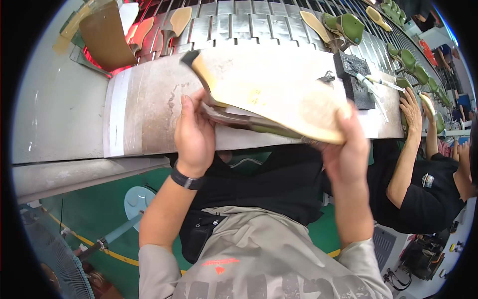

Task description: The person assembles high-heeled shoes by taking shoe lasts and soles from a conveyor, pressing each sole onto the corresponding shoe upper by hand, hammering the edges and heels with a hammer, and placing the assembled shoes back onto the conveyor.

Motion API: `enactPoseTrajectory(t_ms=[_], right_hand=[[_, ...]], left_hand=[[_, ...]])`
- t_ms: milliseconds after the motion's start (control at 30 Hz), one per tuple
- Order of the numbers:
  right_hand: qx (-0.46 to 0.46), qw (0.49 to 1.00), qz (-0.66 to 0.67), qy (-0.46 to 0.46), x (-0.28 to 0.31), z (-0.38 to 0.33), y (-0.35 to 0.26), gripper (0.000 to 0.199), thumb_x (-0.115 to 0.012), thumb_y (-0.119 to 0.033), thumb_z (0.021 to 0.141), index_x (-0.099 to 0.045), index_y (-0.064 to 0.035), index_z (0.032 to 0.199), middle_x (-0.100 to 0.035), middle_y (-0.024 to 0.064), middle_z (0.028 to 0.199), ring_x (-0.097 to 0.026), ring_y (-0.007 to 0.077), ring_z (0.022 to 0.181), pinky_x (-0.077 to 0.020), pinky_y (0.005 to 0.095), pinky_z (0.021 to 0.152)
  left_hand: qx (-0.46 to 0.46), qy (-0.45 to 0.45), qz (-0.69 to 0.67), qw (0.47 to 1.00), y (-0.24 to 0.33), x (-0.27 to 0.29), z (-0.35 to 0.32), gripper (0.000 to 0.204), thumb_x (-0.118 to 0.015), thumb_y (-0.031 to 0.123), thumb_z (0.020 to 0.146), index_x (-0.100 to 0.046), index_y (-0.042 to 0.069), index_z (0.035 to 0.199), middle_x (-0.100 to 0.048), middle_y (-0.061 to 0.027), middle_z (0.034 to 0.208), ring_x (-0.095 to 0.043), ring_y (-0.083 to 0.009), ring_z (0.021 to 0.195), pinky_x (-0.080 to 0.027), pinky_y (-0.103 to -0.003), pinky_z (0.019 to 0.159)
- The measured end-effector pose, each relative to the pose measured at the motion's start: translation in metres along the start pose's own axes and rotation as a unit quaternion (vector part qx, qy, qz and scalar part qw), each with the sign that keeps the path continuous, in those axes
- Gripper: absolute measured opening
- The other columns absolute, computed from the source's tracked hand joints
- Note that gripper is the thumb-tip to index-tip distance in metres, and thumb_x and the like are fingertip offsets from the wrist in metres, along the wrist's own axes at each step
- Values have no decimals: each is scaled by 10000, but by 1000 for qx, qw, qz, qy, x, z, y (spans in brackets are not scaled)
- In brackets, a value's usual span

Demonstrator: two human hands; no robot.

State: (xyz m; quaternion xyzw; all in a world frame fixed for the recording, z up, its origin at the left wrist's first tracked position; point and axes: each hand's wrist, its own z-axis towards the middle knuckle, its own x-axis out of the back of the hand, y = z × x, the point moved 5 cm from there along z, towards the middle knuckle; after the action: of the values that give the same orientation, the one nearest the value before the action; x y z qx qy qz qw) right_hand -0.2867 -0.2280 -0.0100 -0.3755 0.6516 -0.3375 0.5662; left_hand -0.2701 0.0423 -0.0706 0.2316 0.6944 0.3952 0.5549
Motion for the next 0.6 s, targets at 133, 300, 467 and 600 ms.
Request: enactPoseTrajectory(t_ms=[133, 300, 467, 600], right_hand=[[-94, 993, 5, -65, 7, -52, 61, 412, -712, -70, 957, -540, 46, 1313, -705, 153, 1183, -695, 192, 1078, -556, 327, 969], [165, 880, -406, -182, -39, -25, 28, 550, -865, -92, 812, -639, -7, 1305, -702, 60, 961, -659, 120, 836, -538, 265, 741], [237, 832, -428, -263, -110, 13, -15, 494, -868, -24, 786, -688, -17, 1247, -652, 9, 814, -608, 87, 672, -500, 257, 607], [473, 687, -459, -306, -116, -26, -32, 382, -887, 11, 723, -737, 8, 1075, -702, 94, 754, -668, 209, 602, -526, 308, 546]], left_hand=[[-72, -9, 147, 986, 29, 0, 37, 726, -304, 545, 1138, -716, -52, 1124, -760, -140, 944, -714, -157, 825, -554, -267, 778], [-160, -285, 298, 897, 57, -40, 47, 723, -332, 517, 1143, -746, -58, 1002, -750, -115, 962, -684, -171, 928, -518, -304, 887], [-186, -335, 341, 858, 57, -55, 30, 716, -272, 467, 1157, -721, -64, 985, -706, -169, 1016, -653, -237, 960, -504, -356, 911], [-209, -350, 336, 849, 61, -43, 29, 717, -285, 483, 1152, -717, -66, 992, -702, -168, 1018, -655, -234, 971, -514, -360, 891]])
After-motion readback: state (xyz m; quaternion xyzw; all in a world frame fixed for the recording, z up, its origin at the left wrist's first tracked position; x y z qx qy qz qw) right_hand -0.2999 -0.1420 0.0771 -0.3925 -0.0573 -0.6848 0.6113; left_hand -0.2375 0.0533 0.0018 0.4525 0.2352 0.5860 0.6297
